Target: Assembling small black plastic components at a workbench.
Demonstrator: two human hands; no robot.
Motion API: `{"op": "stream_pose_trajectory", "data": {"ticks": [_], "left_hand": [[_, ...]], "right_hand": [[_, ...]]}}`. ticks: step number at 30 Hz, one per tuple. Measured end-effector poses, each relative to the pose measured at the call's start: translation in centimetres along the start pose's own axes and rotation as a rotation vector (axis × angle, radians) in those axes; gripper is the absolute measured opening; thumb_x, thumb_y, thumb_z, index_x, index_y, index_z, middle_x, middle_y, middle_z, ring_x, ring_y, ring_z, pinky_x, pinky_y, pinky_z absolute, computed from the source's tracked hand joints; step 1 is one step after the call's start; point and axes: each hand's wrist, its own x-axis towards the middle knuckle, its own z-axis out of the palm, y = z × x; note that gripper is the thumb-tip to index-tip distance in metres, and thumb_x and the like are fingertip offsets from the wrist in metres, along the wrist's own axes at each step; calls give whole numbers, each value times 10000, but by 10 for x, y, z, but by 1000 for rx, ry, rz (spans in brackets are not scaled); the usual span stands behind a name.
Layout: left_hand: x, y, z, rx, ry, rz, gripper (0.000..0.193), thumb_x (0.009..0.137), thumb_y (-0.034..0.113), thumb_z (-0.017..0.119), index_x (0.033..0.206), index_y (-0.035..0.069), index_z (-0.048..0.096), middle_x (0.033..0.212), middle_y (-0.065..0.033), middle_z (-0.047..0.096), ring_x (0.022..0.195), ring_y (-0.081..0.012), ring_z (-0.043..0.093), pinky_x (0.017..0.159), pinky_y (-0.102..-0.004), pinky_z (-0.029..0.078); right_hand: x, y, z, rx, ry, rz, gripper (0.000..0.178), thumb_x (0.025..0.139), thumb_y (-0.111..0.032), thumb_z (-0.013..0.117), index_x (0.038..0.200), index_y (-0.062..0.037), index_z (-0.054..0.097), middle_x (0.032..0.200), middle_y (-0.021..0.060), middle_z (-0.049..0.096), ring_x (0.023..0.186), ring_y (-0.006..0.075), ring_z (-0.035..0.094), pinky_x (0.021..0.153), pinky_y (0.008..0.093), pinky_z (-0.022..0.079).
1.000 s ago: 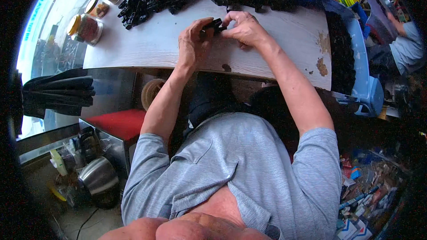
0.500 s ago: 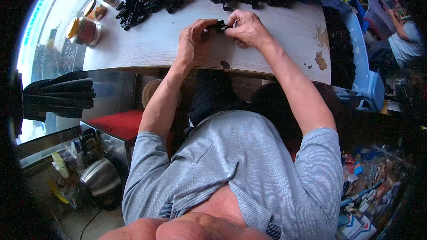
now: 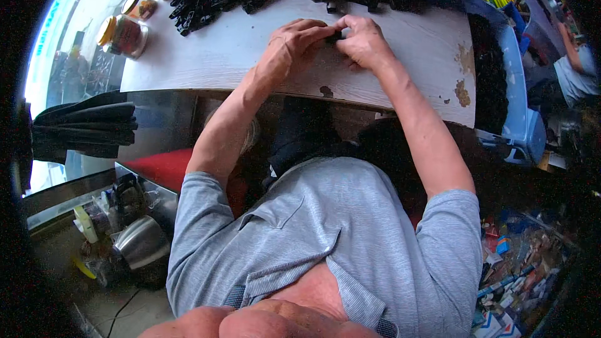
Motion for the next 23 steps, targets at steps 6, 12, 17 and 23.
{"op": "stream_pose_trajectory", "data": {"ticks": [6, 12, 17, 23], "left_hand": [[-3, -7, 3, -188, 28, -100, 333, 865, -29, 648, 1159, 112, 716, 1110, -132, 700, 917, -324, 698, 813, -405, 586], [-6, -9, 4, -98, -97, -20, 513, 844, -9, 653, 1322, 178, 640, 1184, -109, 675, 1063, -318, 650, 900, -430, 546], [-11, 10, -3, 163, -200, -96, 622, 848, 62, 653, 1431, 257, 551, 1320, -69, 611, 1237, -298, 549, 1009, -454, 435], [-23, -15, -7, -45, 84, -217, 718, 848, 143, 714, 1499, 288, 448, 1410, -137, 541, 1300, -269, 504, 1180, -466, 312]], "right_hand": [[0, 2, 2, 47, 12, -10, 348, 793, 12, 626, 1139, -22, 642, 616, 36, 595, 482, 114, 575, 404, 293, 463], [1, 4, 0, 40, -10, 5, 306, 795, -15, 661, 1101, -24, 643, 595, 5, 557, 475, 102, 566, 407, 281, 475], [-1, 0, 2, 37, 9, 39, 269, 805, -34, 675, 1072, -32, 642, 588, -3, 536, 476, 105, 571, 409, 278, 483], [4, 7, -1, 31, -1, 21, 299, 825, -103, 737, 1110, -62, 657, 619, 37, 615, 463, 118, 573, 410, 286, 490]]}}
